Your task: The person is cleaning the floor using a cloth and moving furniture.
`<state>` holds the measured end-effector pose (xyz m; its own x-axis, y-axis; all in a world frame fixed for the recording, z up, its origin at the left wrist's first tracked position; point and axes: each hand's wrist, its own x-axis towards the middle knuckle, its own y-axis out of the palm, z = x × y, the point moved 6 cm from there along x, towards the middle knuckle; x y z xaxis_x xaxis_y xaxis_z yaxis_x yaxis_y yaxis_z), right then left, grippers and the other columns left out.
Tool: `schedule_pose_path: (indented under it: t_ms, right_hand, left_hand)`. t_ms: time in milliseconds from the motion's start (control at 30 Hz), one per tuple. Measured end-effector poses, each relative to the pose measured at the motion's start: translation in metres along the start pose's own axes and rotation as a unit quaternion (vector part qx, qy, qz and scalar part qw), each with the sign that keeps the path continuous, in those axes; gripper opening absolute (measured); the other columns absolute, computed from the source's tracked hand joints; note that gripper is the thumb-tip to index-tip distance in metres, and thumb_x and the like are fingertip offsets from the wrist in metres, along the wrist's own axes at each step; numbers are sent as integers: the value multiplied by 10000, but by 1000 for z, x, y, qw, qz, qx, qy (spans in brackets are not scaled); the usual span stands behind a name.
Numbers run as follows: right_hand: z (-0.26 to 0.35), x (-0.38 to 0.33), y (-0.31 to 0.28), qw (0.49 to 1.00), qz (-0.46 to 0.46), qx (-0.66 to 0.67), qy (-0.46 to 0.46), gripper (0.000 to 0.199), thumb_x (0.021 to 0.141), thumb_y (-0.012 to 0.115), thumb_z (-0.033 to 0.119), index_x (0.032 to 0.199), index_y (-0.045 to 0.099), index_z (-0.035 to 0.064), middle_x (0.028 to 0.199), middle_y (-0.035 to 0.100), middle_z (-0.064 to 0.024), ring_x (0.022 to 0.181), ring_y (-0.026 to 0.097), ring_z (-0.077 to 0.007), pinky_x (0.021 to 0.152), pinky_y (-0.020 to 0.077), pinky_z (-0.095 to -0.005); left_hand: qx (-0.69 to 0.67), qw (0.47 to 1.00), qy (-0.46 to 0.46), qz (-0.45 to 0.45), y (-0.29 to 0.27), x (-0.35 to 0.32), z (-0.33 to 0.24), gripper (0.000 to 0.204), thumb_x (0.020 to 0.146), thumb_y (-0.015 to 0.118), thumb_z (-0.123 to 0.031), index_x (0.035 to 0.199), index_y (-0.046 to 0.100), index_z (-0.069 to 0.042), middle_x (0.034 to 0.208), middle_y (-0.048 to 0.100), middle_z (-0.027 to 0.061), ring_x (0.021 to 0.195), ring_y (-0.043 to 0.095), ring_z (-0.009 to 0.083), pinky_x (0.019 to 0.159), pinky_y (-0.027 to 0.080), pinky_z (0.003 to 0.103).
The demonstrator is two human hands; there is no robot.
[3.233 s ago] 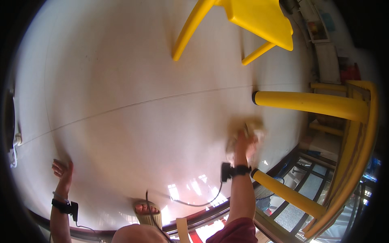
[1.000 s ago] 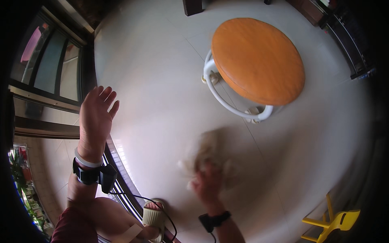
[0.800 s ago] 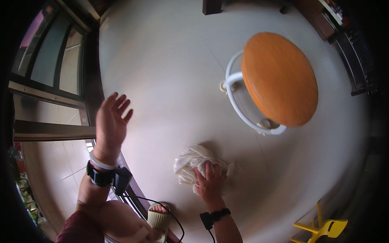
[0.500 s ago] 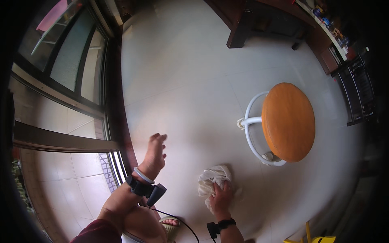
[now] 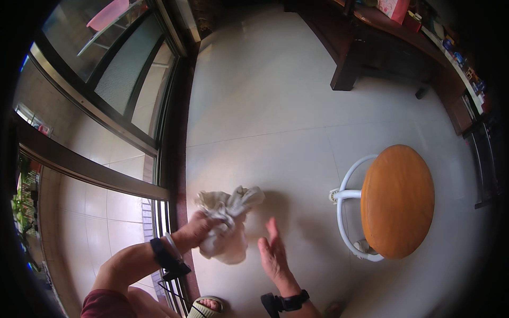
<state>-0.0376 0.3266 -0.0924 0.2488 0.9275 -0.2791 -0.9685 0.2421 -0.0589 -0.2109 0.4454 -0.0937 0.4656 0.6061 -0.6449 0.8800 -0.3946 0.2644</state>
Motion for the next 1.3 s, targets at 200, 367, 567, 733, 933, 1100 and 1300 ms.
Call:
schedule_pose_path:
  t_ms: [200,367,567,733,933,1100,1300]
  right_hand:
    - [-93,-77,-125,846,-196,-495,-37,626,827,588,201,1332,301,-31,1338,363,-228,1260,307,-408,1042,224,-518]
    - [-99,-94,-156,910,-371,-185,-17,591,907,465,367,1329,313,-18,1373,337,-189,1291,292,-316,1052,195,-481]
    - [-80,-128,-237,757,-637,136,43,739,900,337,615,1341,332,21,1361,357,-107,1277,290,-223,1043,151,-381]
    - [0,-119,-307,776,-573,202,-168,645,906,434,531,1320,396,38,1312,445,-95,1234,385,-216,1027,252,-378]
    - [-6,-74,-364,851,-408,329,3,609,874,566,408,1340,392,57,1345,441,-94,1215,447,-235,995,360,-379]
    - [16,-60,-353,839,-455,299,0,553,871,558,381,1310,438,67,1313,478,-91,1199,464,-237,982,375,-364]
    - [-11,-72,-369,816,-493,302,-18,529,880,539,380,1297,454,66,1299,488,-92,1196,470,-236,983,378,-371]
  left_hand:
    - [508,789,-6,-345,-101,17,-28,578,699,681,-337,1217,528,-132,1253,478,118,1155,449,339,910,423,457]
    - [588,661,-3,-467,-57,38,-2,894,722,643,-508,1424,249,-121,1507,155,91,1338,147,462,1038,240,578]
    - [642,707,91,-283,113,82,42,766,732,669,-365,1388,329,-163,1467,254,98,1311,237,436,915,305,671]
    - [648,712,262,-75,256,62,114,645,781,592,-245,1373,345,-176,1423,299,92,1232,343,388,801,423,587]
    - [557,727,369,159,322,19,184,474,778,559,-174,1246,501,-123,1255,487,102,1119,474,322,776,479,444]
    - [384,836,390,11,187,4,41,599,673,682,-142,1230,487,-44,1174,533,177,1075,520,363,911,431,432]
    - [477,687,335,-434,-80,32,-49,513,763,645,-277,1178,519,-3,1144,562,199,1045,539,385,897,442,416]
